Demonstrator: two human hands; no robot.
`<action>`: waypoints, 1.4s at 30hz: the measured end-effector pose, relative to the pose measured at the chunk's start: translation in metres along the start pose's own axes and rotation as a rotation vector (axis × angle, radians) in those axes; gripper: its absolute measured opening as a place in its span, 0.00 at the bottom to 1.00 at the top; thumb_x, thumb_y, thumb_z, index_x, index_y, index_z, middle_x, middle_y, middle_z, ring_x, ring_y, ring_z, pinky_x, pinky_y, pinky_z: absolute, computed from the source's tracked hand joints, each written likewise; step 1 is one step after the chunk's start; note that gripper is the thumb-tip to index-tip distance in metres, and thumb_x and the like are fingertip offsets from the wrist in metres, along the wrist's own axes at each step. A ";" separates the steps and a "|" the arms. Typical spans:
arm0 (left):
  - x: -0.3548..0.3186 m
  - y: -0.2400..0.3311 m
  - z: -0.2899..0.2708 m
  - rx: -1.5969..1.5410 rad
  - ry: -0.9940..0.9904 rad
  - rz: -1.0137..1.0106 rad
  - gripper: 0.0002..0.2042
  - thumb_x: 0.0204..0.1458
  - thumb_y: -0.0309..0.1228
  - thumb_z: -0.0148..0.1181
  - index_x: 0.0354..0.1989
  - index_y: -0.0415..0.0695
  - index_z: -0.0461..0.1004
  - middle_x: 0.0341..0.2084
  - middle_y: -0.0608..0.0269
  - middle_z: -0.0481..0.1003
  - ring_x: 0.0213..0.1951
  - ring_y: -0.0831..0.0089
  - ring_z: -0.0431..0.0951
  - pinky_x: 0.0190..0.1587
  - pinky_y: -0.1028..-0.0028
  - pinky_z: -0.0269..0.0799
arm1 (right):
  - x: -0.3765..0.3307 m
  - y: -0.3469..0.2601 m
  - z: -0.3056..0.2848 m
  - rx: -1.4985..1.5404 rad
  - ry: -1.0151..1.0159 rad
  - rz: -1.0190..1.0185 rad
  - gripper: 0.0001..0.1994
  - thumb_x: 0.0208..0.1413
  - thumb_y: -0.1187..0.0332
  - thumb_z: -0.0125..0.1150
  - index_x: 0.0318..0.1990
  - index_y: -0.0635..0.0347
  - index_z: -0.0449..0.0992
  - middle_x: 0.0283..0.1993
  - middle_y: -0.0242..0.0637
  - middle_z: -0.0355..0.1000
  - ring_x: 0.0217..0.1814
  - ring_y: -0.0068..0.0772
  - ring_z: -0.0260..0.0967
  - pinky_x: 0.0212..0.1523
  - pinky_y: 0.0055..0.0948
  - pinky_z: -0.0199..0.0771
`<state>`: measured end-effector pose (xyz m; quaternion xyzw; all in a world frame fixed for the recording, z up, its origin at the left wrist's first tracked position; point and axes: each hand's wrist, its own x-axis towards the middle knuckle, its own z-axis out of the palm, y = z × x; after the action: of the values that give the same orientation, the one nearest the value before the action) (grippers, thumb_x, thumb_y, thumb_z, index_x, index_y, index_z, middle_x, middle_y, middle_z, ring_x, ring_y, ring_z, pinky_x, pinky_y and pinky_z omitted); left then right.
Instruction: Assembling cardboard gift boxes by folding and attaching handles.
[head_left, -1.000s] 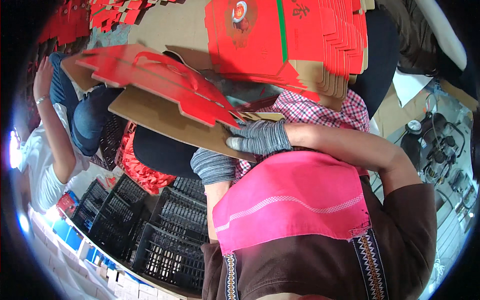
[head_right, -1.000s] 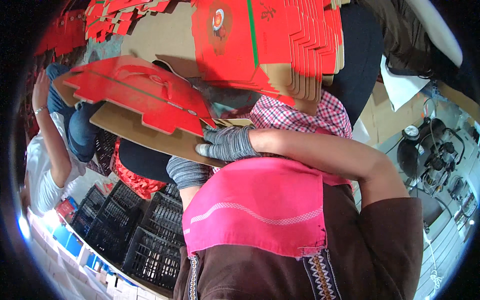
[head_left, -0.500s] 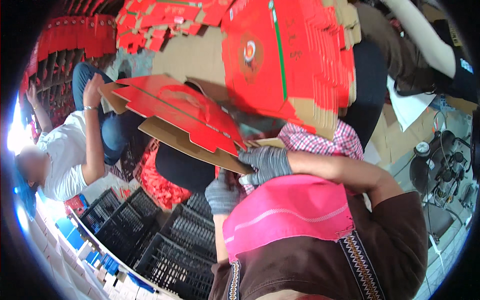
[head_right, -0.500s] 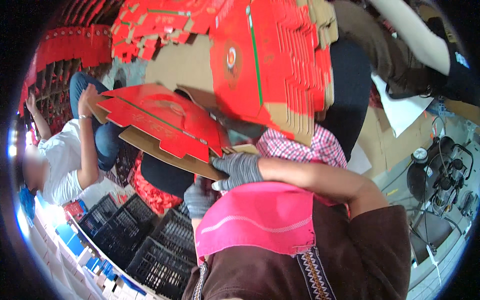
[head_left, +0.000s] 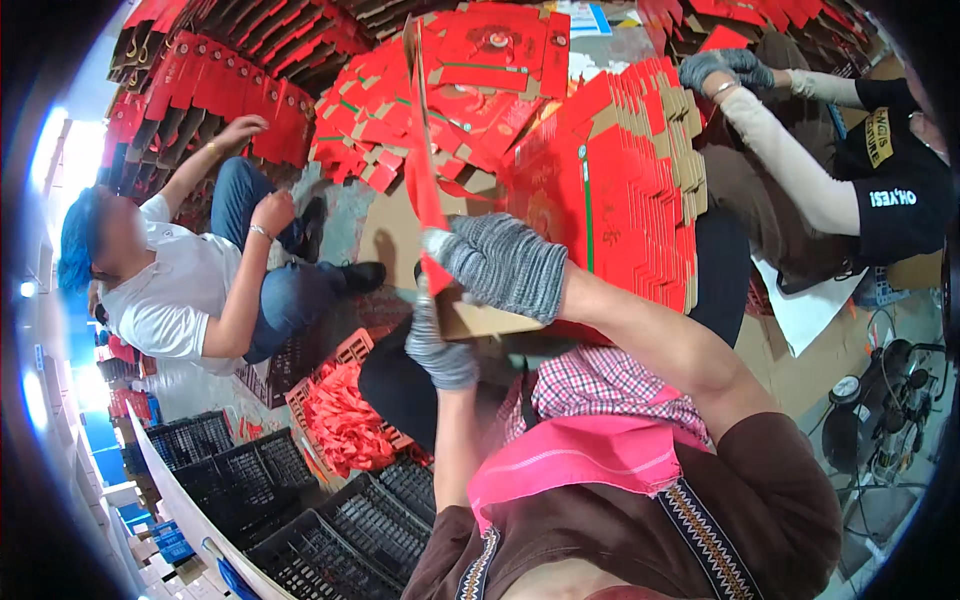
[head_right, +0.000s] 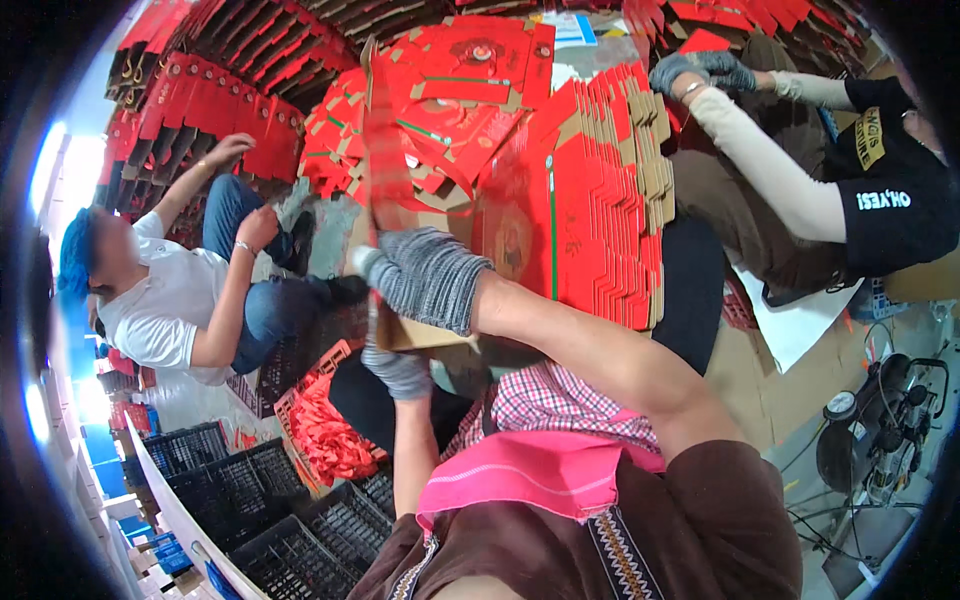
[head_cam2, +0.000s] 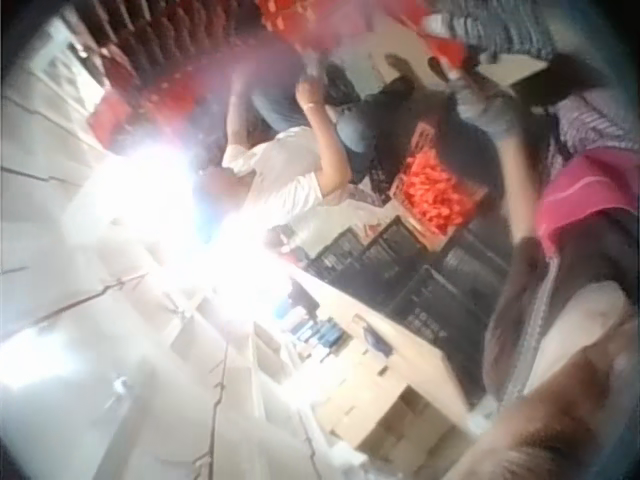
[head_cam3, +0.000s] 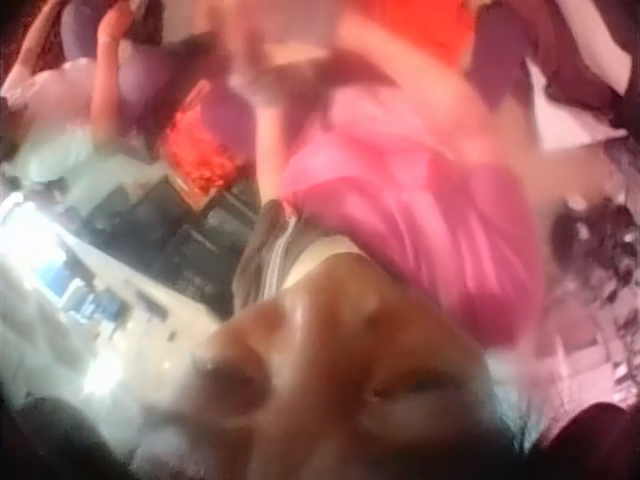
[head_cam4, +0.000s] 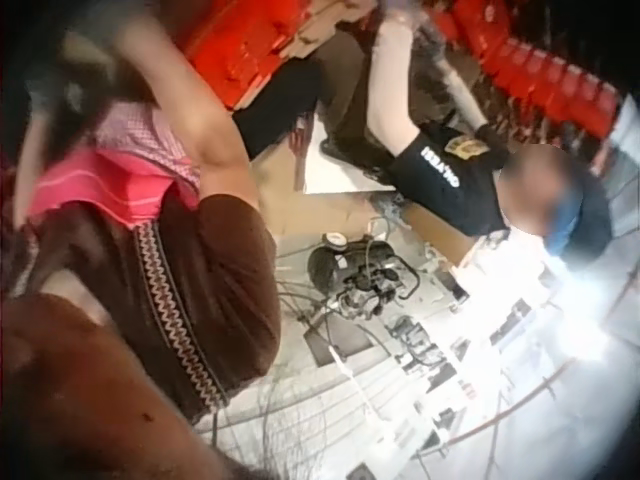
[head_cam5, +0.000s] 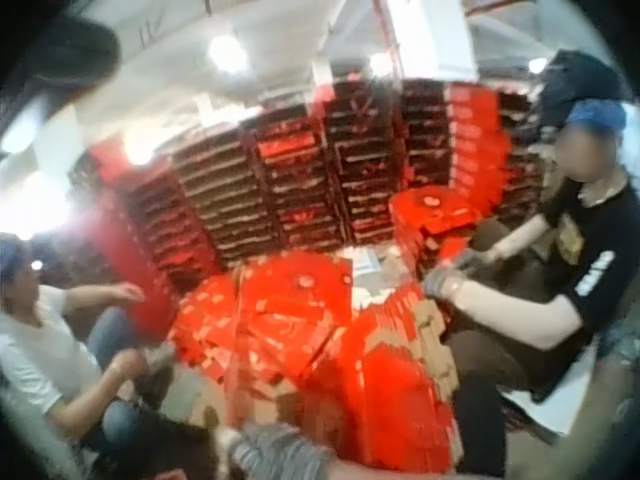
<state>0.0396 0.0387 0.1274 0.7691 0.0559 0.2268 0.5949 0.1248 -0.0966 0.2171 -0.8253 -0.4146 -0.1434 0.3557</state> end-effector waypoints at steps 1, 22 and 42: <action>0.019 -0.004 -0.001 -0.018 0.108 0.159 0.16 0.50 0.28 0.51 0.48 0.39 0.66 0.38 0.57 0.71 0.35 0.71 0.73 0.38 0.68 0.71 | 0.005 -0.003 -0.017 0.401 -0.023 0.218 0.15 0.54 0.66 0.47 0.46 0.67 0.66 0.39 0.47 0.69 0.39 0.38 0.70 0.37 0.28 0.70; 0.169 -0.132 0.035 0.071 -0.039 -0.587 0.13 0.45 0.36 0.56 0.37 0.43 0.72 0.19 0.68 0.68 0.17 0.79 0.63 0.19 0.77 0.59 | -0.048 0.257 -0.051 -0.695 -0.049 0.715 0.23 0.48 0.55 0.48 0.49 0.57 0.64 0.53 0.44 0.60 0.56 0.45 0.54 0.55 0.40 0.54; -0.093 -0.013 0.074 0.531 -0.948 -0.065 0.46 0.30 0.49 0.63 0.57 0.40 0.50 0.55 0.36 0.48 0.56 0.41 0.50 0.55 0.52 0.48 | 0.012 0.228 -0.012 -0.376 -0.203 0.853 0.23 0.42 0.53 0.53 0.43 0.59 0.69 0.43 0.49 0.68 0.47 0.46 0.64 0.47 0.37 0.63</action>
<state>-0.0104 -0.0561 0.0748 0.9088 -0.1396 -0.1852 0.3467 0.3120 -0.1900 0.1251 -0.9817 -0.0383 0.0240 0.1849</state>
